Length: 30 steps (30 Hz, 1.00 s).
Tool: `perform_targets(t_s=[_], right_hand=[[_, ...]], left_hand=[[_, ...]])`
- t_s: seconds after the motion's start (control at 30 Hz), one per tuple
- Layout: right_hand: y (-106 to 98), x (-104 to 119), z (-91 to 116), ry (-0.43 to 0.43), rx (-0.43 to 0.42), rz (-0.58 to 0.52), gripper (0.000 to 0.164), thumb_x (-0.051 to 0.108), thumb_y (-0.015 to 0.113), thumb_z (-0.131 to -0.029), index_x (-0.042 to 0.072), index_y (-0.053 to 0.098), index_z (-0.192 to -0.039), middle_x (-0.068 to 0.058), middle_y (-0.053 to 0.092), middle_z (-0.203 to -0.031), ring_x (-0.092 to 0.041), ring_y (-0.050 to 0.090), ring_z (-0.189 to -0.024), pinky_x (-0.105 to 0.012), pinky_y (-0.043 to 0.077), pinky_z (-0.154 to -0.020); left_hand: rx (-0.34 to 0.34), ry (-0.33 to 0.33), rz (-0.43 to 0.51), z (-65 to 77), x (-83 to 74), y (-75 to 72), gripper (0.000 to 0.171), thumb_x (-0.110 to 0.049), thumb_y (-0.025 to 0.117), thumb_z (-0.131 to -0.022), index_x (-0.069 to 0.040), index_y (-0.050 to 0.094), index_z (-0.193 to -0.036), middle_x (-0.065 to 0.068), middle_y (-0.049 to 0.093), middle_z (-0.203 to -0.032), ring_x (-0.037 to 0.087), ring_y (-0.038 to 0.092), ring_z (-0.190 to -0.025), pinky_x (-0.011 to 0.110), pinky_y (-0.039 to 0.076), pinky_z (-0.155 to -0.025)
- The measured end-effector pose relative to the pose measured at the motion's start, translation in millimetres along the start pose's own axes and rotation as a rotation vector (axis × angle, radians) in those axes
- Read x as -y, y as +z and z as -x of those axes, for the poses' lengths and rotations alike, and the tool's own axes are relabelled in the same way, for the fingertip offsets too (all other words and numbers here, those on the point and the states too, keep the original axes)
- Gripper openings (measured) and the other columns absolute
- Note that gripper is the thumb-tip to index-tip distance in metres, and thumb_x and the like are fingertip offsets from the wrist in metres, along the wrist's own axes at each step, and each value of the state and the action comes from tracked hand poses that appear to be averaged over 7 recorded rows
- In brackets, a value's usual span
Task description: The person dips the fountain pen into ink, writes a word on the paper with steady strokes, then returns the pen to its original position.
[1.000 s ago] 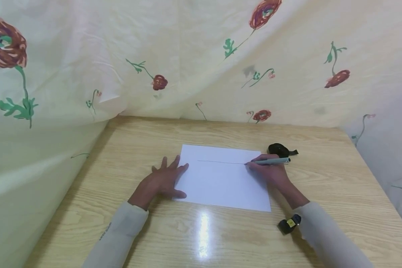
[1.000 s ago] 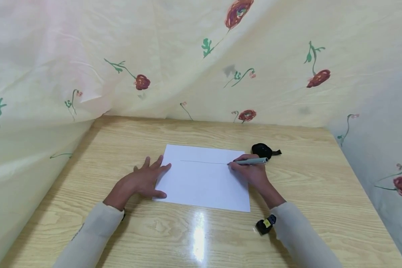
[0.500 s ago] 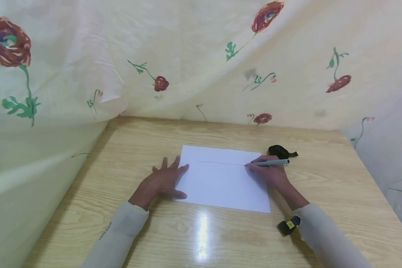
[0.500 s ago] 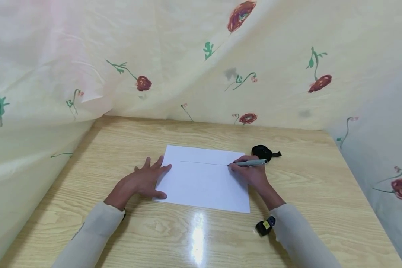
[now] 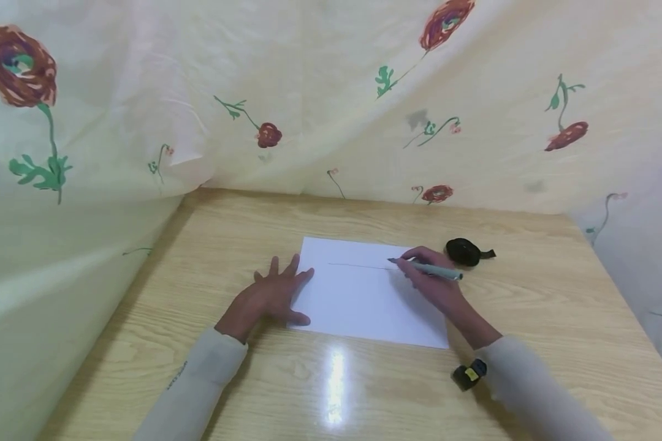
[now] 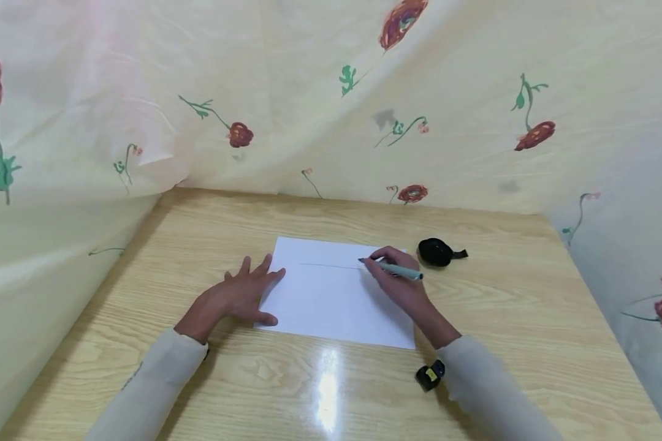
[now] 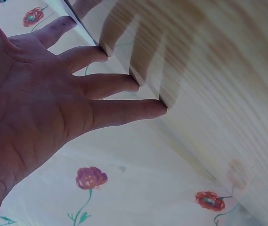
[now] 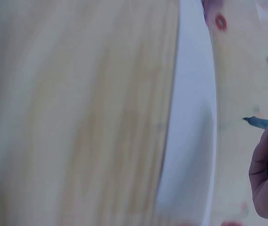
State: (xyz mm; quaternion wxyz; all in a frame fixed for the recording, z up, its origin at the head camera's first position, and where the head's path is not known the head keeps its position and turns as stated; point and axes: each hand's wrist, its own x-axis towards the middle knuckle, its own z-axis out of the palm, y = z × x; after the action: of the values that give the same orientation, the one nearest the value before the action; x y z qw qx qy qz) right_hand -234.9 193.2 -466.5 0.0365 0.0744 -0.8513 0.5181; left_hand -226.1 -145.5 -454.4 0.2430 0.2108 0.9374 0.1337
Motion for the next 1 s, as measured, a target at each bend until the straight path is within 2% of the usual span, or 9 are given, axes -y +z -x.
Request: perform_targets(t_s=[0.17, 0.3, 0.67, 1.0], right_hand=[[26.6, 12.8, -1.5, -0.085, 0.071, 0.039, 0.014, 0.022, 0.073, -0.092, 0.009, 0.069, -0.095, -0.005, 0.069, -0.073, -0.018, 0.064, -0.061, -0.026, 0.049, -0.051], [41.1, 15.5, -9.0, -0.112, 0.059, 0.061, 0.011, 0.021, 0.074, -0.09, 0.012, 0.071, -0.095, 0.001, 0.07, -0.072, -0.017, 0.06, -0.06, -0.026, 0.045, -0.05], [62.3, 0.5, -28.6, -0.023, -0.019, 0.091, 0.014, 0.019, 0.071, -0.09, 0.008, 0.073, -0.097, -0.003, 0.074, -0.081, -0.017, 0.065, -0.065, -0.027, 0.049, -0.055], [63.7, 0.5, -30.2, -0.037, -0.045, 0.05, 0.011, 0.018, 0.071, -0.09, 0.009, 0.075, -0.094, -0.002, 0.074, -0.085, -0.02, 0.062, -0.066, -0.025, 0.047, -0.057]], left_hand=[[-0.013, 0.003, -0.011, 1.2, 1.1, -0.1, 0.104, -0.049, 0.081, -0.078, -0.021, 0.025, -0.16, 0.019, 0.0, -0.165, 0.059, -0.006, -0.142, 0.084, 0.011, -0.099], [-0.013, 0.002, 0.0, 1.6, 2.5, 1.0, 0.104, -0.049, 0.082, -0.078, -0.022, 0.024, -0.16, 0.018, -0.002, -0.165, 0.058, -0.007, -0.143, 0.083, 0.009, -0.1], [0.001, 0.007, 0.013, 1.7, 3.8, 8.3, 0.104, -0.05, 0.081, -0.078, -0.022, 0.023, -0.16, 0.017, -0.003, -0.166, 0.057, -0.008, -0.143, 0.082, 0.009, -0.101], [-0.012, -0.004, -0.017, 2.8, 4.8, 6.5, 0.104, -0.051, 0.081, -0.078, -0.023, 0.024, -0.16, 0.017, -0.002, -0.166, 0.057, -0.006, -0.143, 0.082, 0.011, -0.1]])
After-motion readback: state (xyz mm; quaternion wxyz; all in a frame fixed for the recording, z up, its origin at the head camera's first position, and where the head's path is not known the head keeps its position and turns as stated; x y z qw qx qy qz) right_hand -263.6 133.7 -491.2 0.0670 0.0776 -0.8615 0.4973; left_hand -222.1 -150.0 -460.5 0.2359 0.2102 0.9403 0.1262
